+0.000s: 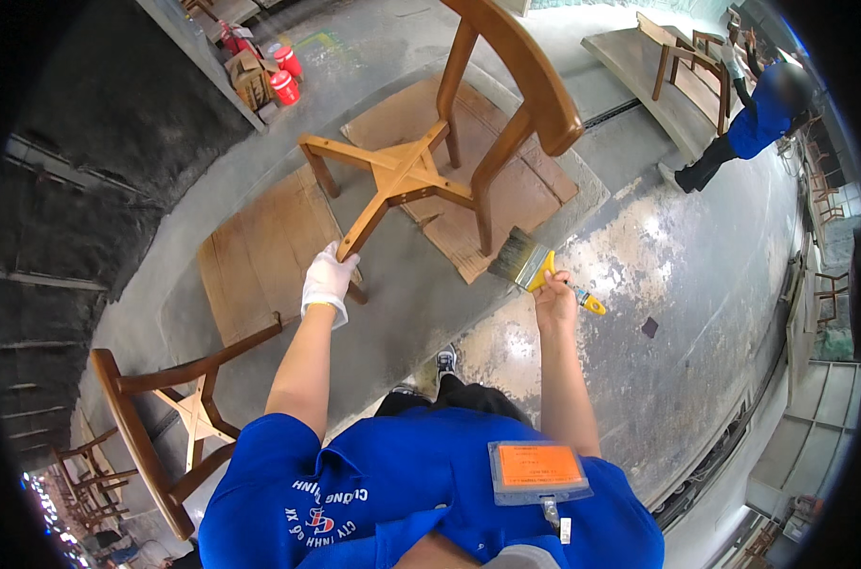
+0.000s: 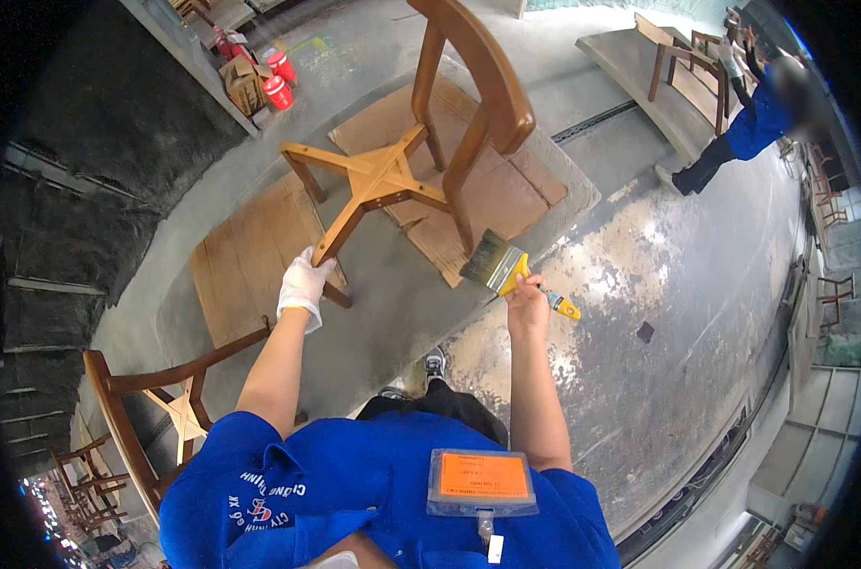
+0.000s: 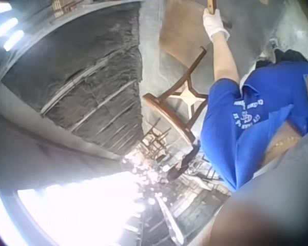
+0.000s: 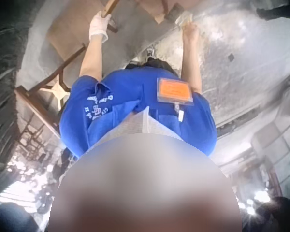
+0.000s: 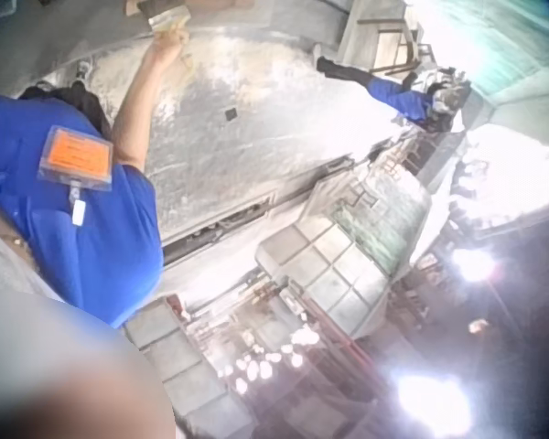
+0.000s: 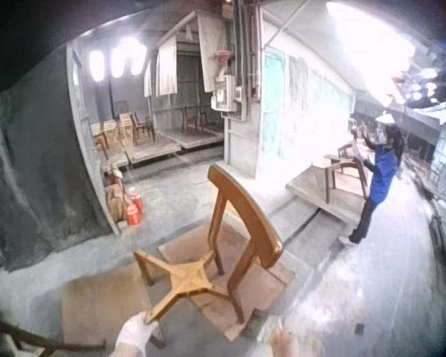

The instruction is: The person puts on a white glove and uses a paintbrush to apply a clear coat to a wooden chair. They rotate the chair to cover the legs, seat, and backrest, then move to a second chair and continue painting.

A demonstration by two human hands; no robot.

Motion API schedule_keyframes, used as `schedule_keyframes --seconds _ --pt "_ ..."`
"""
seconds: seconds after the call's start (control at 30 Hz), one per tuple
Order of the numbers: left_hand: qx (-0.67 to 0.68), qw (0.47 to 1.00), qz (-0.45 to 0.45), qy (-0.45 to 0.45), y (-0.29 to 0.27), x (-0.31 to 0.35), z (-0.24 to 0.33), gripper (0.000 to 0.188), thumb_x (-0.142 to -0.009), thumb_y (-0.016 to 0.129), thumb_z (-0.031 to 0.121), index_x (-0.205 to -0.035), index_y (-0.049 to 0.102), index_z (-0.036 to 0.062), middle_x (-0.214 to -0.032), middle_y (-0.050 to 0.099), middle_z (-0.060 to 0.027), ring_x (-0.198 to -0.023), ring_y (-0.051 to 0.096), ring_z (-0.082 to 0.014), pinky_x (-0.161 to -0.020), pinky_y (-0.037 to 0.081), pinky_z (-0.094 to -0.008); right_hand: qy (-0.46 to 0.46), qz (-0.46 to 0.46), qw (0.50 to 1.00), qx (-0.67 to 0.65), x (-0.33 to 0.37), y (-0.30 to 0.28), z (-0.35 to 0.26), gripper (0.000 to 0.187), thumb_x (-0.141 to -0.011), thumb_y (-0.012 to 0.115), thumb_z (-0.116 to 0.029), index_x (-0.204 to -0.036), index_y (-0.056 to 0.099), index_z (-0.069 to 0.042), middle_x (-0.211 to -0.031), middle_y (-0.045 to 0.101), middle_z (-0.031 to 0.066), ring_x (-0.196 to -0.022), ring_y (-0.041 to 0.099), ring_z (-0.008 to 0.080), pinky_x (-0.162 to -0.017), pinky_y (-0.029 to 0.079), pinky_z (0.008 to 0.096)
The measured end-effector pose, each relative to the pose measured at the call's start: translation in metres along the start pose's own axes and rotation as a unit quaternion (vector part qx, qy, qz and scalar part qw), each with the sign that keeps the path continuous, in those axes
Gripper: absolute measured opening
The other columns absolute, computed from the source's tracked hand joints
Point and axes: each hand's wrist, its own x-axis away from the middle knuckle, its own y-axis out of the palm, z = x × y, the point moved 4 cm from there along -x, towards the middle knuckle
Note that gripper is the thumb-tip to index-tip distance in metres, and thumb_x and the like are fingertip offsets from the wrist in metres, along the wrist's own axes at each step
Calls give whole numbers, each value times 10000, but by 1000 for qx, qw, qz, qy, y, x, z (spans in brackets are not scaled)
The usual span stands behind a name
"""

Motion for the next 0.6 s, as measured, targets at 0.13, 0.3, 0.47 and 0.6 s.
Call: schedule_keyframes --seconds 0.13,0.3,0.47,0.6 --pt "-45 999 13 21 -9 38 23 527 -982 686 379 -1409 637 74 -1263 722 -239 -1183 685 -416 -1031 535 -474 -9 20 1000 1 15 -10 -5 259 -948 639 79 -905 547 -160 -1166 655 51 -1108 649 240 -983 530 430" --pt "-49 999 -5 -5 -41 82 47 527 -964 694 418 -1369 673 81 -1162 764 -214 -1098 729 -401 -982 561 -463 -117 63 990 52 31 -2 -34 253 -961 613 98 -867 554 -130 -1279 685 118 -1232 627 259 -1046 519 424" --pt "1 999 -41 -6 -74 85 56 493 -930 730 400 -1266 723 38 -1041 780 -209 -996 753 -365 -893 563 -426 -285 -115 919 247 16 111 -70 256 -906 709 70 -743 579 -79 -1491 621 187 -1345 586 283 -1061 492 432" --pt "-2 999 -45 -7 -83 69 59 501 -937 737 390 -1290 705 36 -1124 771 -211 -1074 738 -364 -934 560 -418 -445 -283 739 419 -2 236 -94 180 -862 738 57 -764 615 -31 -1365 702 191 -1271 664 325 -1094 491 439"
